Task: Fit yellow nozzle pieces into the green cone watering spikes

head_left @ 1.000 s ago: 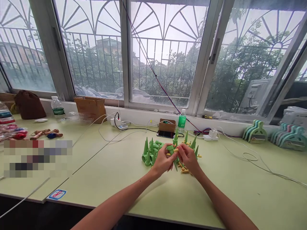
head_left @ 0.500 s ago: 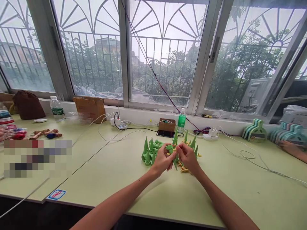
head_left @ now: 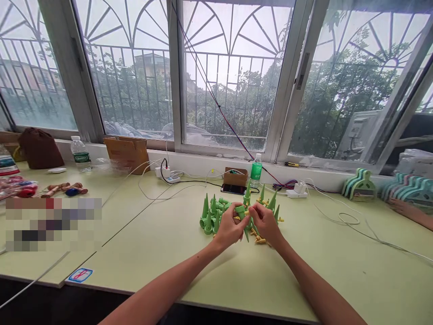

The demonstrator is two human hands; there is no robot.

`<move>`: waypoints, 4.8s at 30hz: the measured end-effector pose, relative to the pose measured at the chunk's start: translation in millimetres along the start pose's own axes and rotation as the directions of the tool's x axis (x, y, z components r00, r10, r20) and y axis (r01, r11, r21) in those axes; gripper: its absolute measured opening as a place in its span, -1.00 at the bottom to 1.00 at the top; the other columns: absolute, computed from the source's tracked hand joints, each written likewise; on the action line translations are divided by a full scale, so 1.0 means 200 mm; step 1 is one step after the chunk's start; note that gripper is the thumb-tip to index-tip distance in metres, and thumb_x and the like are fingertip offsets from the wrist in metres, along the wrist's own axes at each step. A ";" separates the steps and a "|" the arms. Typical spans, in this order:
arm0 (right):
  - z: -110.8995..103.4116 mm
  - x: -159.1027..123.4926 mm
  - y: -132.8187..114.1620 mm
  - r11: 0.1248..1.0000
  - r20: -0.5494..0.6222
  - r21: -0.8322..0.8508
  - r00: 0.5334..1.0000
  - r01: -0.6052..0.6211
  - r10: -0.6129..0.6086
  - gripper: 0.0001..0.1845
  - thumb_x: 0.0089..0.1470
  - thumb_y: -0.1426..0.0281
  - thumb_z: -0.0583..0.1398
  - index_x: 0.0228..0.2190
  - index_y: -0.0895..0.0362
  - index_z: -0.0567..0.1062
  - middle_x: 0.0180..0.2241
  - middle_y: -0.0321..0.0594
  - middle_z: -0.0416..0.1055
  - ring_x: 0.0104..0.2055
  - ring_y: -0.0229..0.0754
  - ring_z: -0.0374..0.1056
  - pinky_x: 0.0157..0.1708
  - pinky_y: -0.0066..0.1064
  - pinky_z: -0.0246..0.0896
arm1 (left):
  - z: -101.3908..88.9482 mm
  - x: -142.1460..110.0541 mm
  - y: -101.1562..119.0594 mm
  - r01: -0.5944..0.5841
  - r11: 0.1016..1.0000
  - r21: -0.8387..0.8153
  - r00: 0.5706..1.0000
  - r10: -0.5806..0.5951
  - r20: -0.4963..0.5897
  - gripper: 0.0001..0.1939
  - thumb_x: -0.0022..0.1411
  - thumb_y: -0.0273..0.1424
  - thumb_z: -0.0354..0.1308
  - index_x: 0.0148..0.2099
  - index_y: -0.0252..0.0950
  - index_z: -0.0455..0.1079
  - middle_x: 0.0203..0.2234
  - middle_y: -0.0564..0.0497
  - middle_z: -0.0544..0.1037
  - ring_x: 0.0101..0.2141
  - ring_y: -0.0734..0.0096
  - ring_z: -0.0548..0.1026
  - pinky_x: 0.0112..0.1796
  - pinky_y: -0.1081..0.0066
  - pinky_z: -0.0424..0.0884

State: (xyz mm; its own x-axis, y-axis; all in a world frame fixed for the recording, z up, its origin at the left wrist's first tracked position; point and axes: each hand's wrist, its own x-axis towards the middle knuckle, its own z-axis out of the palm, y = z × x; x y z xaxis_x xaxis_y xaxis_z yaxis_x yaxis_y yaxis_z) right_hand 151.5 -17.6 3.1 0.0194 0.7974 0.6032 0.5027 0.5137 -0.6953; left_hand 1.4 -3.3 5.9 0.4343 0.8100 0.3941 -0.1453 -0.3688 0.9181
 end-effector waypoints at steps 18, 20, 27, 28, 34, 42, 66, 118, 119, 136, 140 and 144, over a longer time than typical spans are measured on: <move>0.01 0.00 0.02 1.000 -0.002 -0.017 1.000 0.011 -0.011 -0.57 0.24 0.13 0.03 -0.58 0.10 0.19 -0.65 -0.43 0.01 -0.60 -0.31 -0.07 -0.59 -0.44 -0.12 | 0.00 -0.01 -0.01 -0.039 0.992 0.122 0.999 0.043 -0.023 -0.58 0.20 -0.16 0.17 -0.02 -0.28 0.18 -0.74 0.26 0.30 -0.84 0.58 0.25 -0.80 0.62 0.10; 0.01 0.01 0.02 1.000 -0.006 -0.022 1.000 0.015 -0.016 -0.57 0.24 0.13 0.02 -0.58 0.10 0.18 -0.65 -0.43 0.01 -0.60 -0.31 -0.07 -0.59 -0.44 -0.13 | 0.00 -0.01 -0.01 -0.045 0.989 0.141 0.998 0.049 -0.025 -0.59 0.21 -0.16 0.16 -0.02 -0.28 0.18 -0.74 0.25 0.30 -0.83 0.56 0.27 -0.80 0.62 0.10; 0.00 0.00 0.02 0.999 -0.010 -0.032 1.000 0.025 -0.025 -0.56 0.25 0.15 0.02 -0.59 0.10 0.15 -0.66 -0.43 -0.01 -0.60 -0.32 -0.09 -0.59 -0.44 -0.15 | -0.01 -0.01 -0.02 -0.059 0.979 0.195 0.997 0.066 -0.028 -0.61 0.22 -0.19 0.15 -0.01 -0.28 0.20 -0.76 0.25 0.28 -0.82 0.56 0.27 -0.77 0.62 0.07; 0.00 0.00 0.02 0.999 -0.010 -0.035 0.999 0.030 -0.031 -0.56 0.25 0.16 0.02 -0.59 0.10 0.14 -0.65 -0.43 -0.01 -0.60 -0.32 -0.09 -0.59 -0.44 -0.15 | -0.01 -0.01 -0.01 -0.063 0.978 0.199 0.997 0.070 -0.029 -0.62 0.22 -0.19 0.16 -0.02 -0.27 0.20 -0.76 0.25 0.28 -0.82 0.57 0.27 -0.76 0.62 0.06; 0.00 0.01 0.02 0.998 -0.007 -0.043 0.999 0.046 -0.047 -0.55 0.26 0.16 0.01 -0.60 0.10 0.12 -0.65 -0.42 -0.02 -0.59 -0.32 -0.08 -0.57 -0.44 -0.14 | 0.00 -0.01 0.00 -0.061 0.978 0.199 0.997 0.068 -0.027 -0.62 0.20 -0.21 0.17 -0.02 -0.26 0.21 -0.75 0.24 0.29 -0.81 0.55 0.28 -0.77 0.62 0.08; 0.00 0.01 0.01 0.998 -0.010 -0.048 0.999 0.044 -0.044 -0.53 0.26 0.14 0.00 -0.61 0.10 0.11 -0.66 -0.43 -0.03 -0.60 -0.32 -0.09 -0.58 -0.43 -0.14 | 0.00 -0.01 0.00 -0.066 0.971 0.230 0.997 0.076 -0.035 -0.64 0.20 -0.22 0.16 -0.03 -0.27 0.22 -0.78 0.25 0.28 -0.81 0.55 0.29 -0.75 0.62 0.10; 0.00 0.01 0.00 0.999 -0.011 -0.030 0.999 0.033 -0.034 -0.49 0.25 0.08 -0.01 -0.62 0.10 0.10 -0.66 -0.42 -0.04 -0.60 -0.32 -0.10 -0.59 -0.43 -0.16 | 0.00 -0.02 0.01 -0.083 0.961 0.264 0.995 0.096 -0.036 -0.62 0.22 -0.19 0.14 -0.02 -0.28 0.21 -0.76 0.23 0.30 -0.79 0.55 0.29 -0.71 0.59 0.06; -0.01 0.00 0.01 0.998 -0.189 -0.046 0.980 0.053 -0.061 -0.43 0.26 0.06 -0.04 -0.68 0.10 0.08 -0.70 -0.41 -0.03 -0.63 -0.33 -0.08 -0.60 -0.43 -0.14 | 0.02 -0.04 0.01 -0.265 0.903 0.338 0.957 0.289 -0.020 -0.68 0.32 -0.35 -0.02 0.11 -0.21 0.21 -0.48 0.12 0.34 -0.64 0.66 0.21 -0.60 0.61 0.15; -0.01 0.00 0.01 0.998 -0.196 -0.042 0.979 0.054 -0.061 -0.42 0.25 0.05 -0.03 -0.69 0.10 0.07 -0.70 -0.41 -0.04 -0.63 -0.33 -0.09 -0.60 -0.43 -0.15 | 0.02 -0.04 0.01 -0.280 0.888 0.365 0.953 0.303 -0.005 -0.68 0.29 -0.37 0.00 0.09 -0.21 0.22 -0.46 0.12 0.33 -0.64 0.66 0.20 -0.60 0.61 0.15; 0.00 0.01 0.00 0.989 -0.162 -0.074 0.977 0.127 -0.137 -0.37 0.21 0.08 0.06 -0.76 0.16 0.12 -0.74 -0.41 -0.09 -0.64 -0.38 -0.13 -0.63 -0.47 -0.18 | 0.02 -0.03 -0.02 -0.384 0.769 0.511 0.914 0.393 0.096 -0.85 0.25 -0.38 0.10 -0.12 -0.27 0.34 -0.44 0.09 0.36 -0.58 0.61 0.23 -0.52 0.54 0.21; -0.01 0.01 -0.02 0.986 -0.160 -0.086 0.975 0.140 -0.153 -0.36 0.21 0.07 0.07 -0.76 0.17 0.16 -0.74 -0.40 -0.07 -0.64 -0.38 -0.12 -0.63 -0.47 -0.17 | 0.02 -0.04 -0.03 -0.388 0.763 0.516 0.911 0.402 0.090 -0.86 0.25 -0.38 0.09 -0.13 -0.27 0.34 -0.45 0.09 0.33 -0.58 0.59 0.22 -0.52 0.53 0.20; -0.01 0.01 -0.02 0.985 -0.158 -0.092 0.975 0.145 -0.158 -0.36 0.21 0.07 0.07 -0.77 0.18 0.17 -0.73 -0.40 -0.08 -0.64 -0.38 -0.13 -0.63 -0.47 -0.17 | 0.02 -0.04 -0.03 -0.387 0.765 0.515 0.911 0.405 0.084 -0.89 0.25 -0.40 0.09 -0.16 -0.26 0.35 -0.45 0.08 0.34 -0.55 0.57 0.23 -0.52 0.53 0.21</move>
State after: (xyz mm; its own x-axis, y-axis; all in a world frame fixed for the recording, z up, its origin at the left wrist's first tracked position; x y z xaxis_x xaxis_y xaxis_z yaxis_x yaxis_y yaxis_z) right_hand 151.0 -19.2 7.3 0.0758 0.6459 0.7597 0.5771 0.5929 -0.5616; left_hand 3.4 -9.0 -3.1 0.4115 0.5499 0.7268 0.1781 -0.8306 0.5276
